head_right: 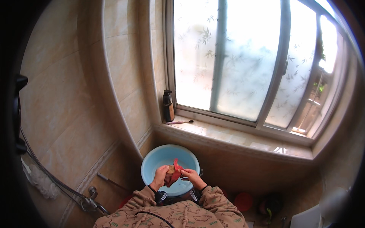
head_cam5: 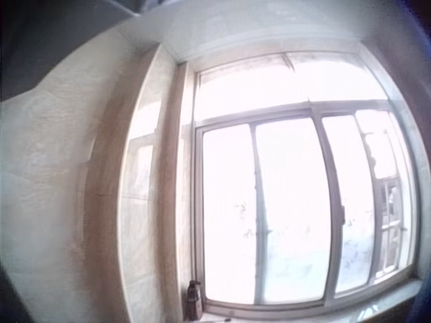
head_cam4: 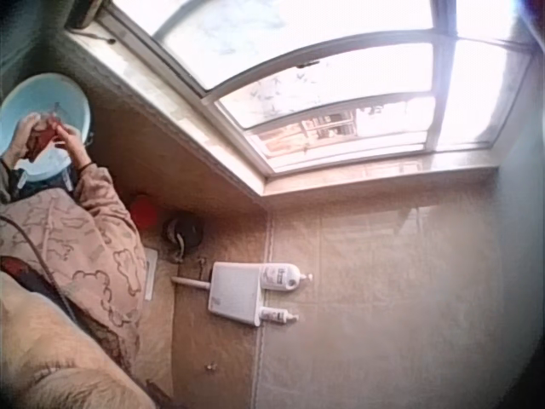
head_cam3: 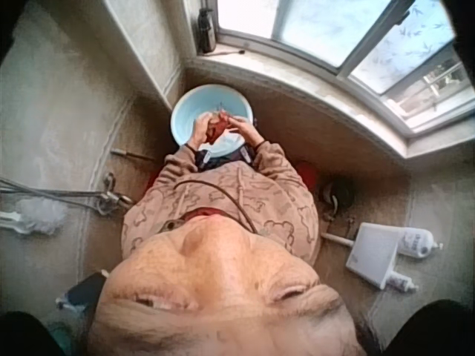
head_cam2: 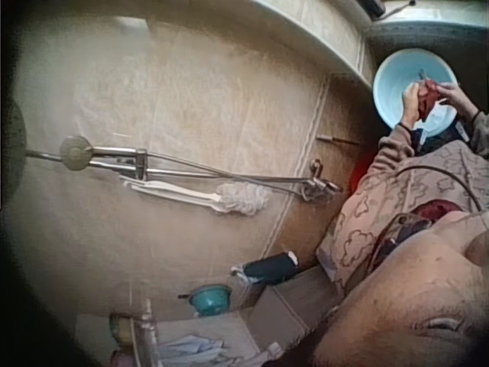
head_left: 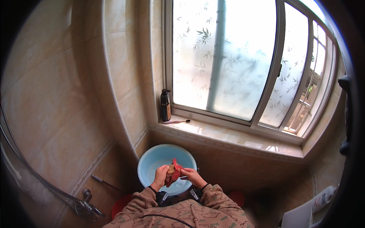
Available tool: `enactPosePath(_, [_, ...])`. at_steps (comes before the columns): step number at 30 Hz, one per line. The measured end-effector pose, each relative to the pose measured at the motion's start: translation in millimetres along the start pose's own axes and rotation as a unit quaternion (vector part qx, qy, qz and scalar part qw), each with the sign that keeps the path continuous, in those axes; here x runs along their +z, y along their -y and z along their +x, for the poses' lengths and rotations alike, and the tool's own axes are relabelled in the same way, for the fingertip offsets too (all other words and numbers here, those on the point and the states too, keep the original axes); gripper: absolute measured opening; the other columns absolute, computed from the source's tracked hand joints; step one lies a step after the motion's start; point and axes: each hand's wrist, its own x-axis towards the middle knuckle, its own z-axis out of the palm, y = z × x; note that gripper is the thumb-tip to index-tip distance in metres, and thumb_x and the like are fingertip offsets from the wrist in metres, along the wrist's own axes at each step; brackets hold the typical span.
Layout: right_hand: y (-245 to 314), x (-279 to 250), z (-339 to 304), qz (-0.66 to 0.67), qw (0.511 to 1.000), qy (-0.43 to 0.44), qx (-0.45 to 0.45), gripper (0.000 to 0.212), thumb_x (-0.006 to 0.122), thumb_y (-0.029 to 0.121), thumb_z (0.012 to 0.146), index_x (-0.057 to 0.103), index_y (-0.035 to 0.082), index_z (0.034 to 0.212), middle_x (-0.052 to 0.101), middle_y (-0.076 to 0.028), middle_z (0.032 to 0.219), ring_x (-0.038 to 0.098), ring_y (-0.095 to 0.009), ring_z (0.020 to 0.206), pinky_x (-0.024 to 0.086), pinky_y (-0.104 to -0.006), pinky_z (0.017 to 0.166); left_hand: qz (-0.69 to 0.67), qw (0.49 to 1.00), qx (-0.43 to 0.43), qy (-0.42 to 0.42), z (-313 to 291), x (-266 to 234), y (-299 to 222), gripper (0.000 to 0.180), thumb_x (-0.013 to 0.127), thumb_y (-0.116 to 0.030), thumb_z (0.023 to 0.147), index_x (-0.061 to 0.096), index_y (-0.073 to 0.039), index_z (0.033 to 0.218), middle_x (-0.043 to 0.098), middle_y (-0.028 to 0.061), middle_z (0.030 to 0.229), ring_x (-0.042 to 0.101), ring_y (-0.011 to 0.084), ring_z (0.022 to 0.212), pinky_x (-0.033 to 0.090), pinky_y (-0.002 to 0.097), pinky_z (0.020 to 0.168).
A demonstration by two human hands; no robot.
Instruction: The person wrings a red cloth in a blue basin of water, then wipes the window sill, window frame, and adjacent tiled wall. They re-wet and wring the cloth multiple times and finish by wiping a plastic-wrapped item on a washing machine.
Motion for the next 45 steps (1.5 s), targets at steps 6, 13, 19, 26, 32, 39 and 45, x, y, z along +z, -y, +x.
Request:
enactPosePath(6, [6,-3,-13,0.013,0.997,-0.048,0.054,0.036,0.054,0.038,0.103,0.06,0.006,0.118,0.063,-0.003,0.097,0.065,-0.014,0.086,0.057,-0.032,0.078,0.165,0.985,0.047,-0.001,-1,1,-22,0.032,0.058,-0.011,0.098,0.062,0.004,0.125,0.069,0.0048,0.103,0.064,0.0116,0.088,0.052,0.025,0.08])
enactPosePath(13, [3,27,-17,0.069,0.993,0.039,0.082,0.053,0.061,0.047,0.097,0.047,0.015,0.137,0.059,0.001,0.114,0.06,-0.012,0.096,0.052,-0.0296,0.076,-0.16,0.954,-0.138,0.211,-24,41,-45,0.034,0.052,-0.015,0.101,0.061,0.004,0.128,0.066,0.0108,0.121,0.064,0.0183,0.109,0.049,0.0292,0.098])
enactPosePath(19, [3,10,-26,-0.012,1.0,-0.01,0.027,0.038,0.066,0.028,0.097,0.059,0.01,0.13,0.065,0.002,0.111,0.059,-0.01,0.098,0.049,-0.0272,0.082,-0.132,0.981,-0.06,0.128,-18,18,-69,0.023,0.055,-0.016,0.098,0.068,-0.001,0.11,0.069,0.0062,0.108,0.066,0.0175,0.097,0.054,0.0317,0.088])
enactPosePath(26, [-7,-35,-16,-0.052,0.987,-0.152,0.017,0.024,0.061,0.025,0.097,0.066,0.005,0.109,0.07,-0.005,0.095,0.067,-0.015,0.078,0.056,-0.0293,0.071,-0.113,0.993,0.021,0.016,-7,1,-84,0.022,0.054,-0.017,0.1,0.067,-0.001,0.108,0.07,0.007,0.101,0.067,0.0178,0.092,0.054,0.0329,0.086])
enactPosePath(32, [-30,-23,12,-0.151,0.966,-0.207,-0.029,0.022,0.063,0.025,0.092,0.068,0.003,0.095,0.067,-0.005,0.077,0.062,-0.015,0.06,0.052,-0.0302,0.053,0.136,0.978,-0.013,0.157,-34,51,-99,0.02,0.062,-0.013,0.097,0.071,-0.001,0.111,0.06,-0.0048,0.081,0.048,0.0009,0.066,0.039,0.0177,0.058])
enactPosePath(39, [-28,-9,9,-0.319,0.894,-0.001,-0.314,0.03,0.061,0.018,0.095,0.063,0.007,0.122,0.066,-0.009,0.113,0.063,-0.021,0.104,0.052,-0.032,0.087,0.317,0.859,0.104,0.388,-51,81,-83,0.027,0.066,-0.016,0.092,0.069,-0.004,0.115,0.073,0.013,0.092,0.07,0.0178,0.082,0.054,0.03,0.076])
enactPosePath(45, [-27,1,13,0.058,0.955,0.139,-0.255,0.032,0.054,0.012,0.096,0.055,0.007,0.127,0.061,-0.008,0.119,0.062,-0.019,0.103,0.053,-0.0325,0.088,-0.176,0.908,-0.185,0.332,-22,60,-84,0.031,0.053,-0.018,0.102,0.054,-0.002,0.129,0.07,0.0145,0.098,0.072,0.0238,0.086,0.06,0.0313,0.069])
